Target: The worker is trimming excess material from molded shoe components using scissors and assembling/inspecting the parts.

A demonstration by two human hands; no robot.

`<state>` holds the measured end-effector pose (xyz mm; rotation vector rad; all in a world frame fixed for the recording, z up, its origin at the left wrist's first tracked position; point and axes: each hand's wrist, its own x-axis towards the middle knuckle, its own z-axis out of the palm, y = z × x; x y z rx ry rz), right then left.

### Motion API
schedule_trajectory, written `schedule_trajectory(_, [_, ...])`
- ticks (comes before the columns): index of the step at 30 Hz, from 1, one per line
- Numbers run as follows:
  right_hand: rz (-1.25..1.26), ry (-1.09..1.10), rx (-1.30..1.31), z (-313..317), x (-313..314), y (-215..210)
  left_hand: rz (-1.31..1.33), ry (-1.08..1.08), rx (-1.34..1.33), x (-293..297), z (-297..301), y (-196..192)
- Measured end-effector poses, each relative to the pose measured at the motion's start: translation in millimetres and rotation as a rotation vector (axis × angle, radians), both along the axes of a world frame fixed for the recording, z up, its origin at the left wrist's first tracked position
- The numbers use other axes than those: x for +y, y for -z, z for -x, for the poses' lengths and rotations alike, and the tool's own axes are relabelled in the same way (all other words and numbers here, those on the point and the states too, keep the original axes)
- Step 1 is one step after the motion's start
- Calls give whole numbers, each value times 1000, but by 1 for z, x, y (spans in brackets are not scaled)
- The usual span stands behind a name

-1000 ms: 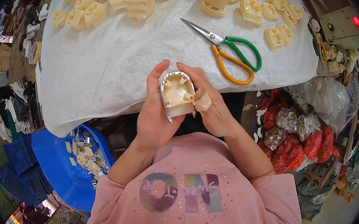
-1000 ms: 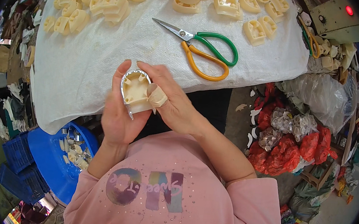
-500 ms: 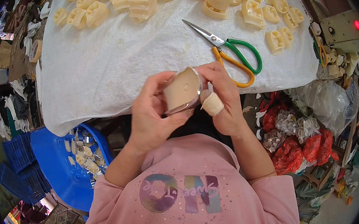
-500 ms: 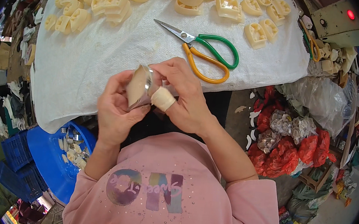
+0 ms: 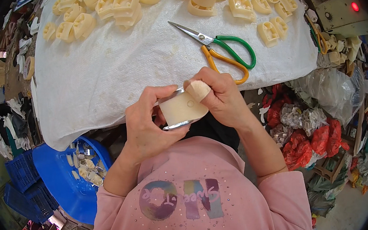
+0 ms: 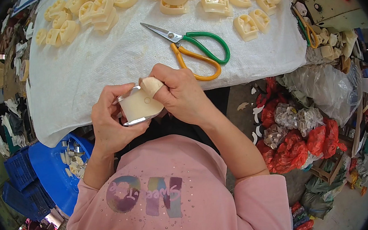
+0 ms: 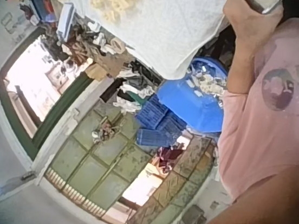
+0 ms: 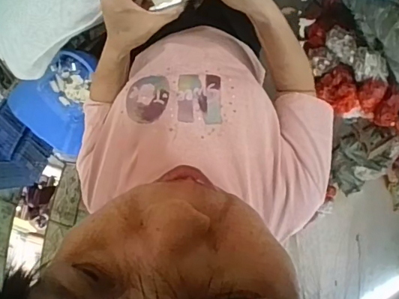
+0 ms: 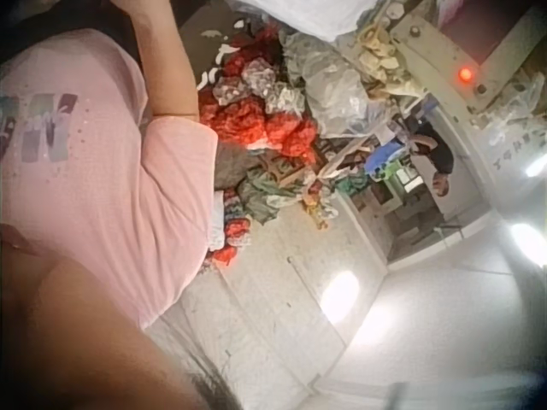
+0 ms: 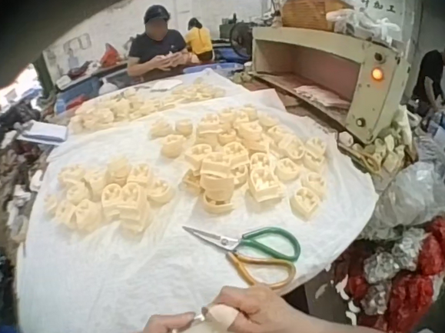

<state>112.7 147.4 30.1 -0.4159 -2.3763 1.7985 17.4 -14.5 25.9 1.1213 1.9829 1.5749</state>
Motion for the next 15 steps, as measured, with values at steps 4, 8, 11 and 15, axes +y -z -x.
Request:
schedule_trajectory(4, [605,66,55,-3,-4,18,48,-28,285,5,-3,-9])
schedule_trajectory(8, [694,33,113,-7,-11,17,-37,-103,319,7,-8,-7])
schedule_trajectory(11, [213,204,207,-3,-25,15,27,-186,448,10,-18,-3])
schedule_trajectory(15, [240,289,235,4,-32,25,56,-246,464,14,-20,2])
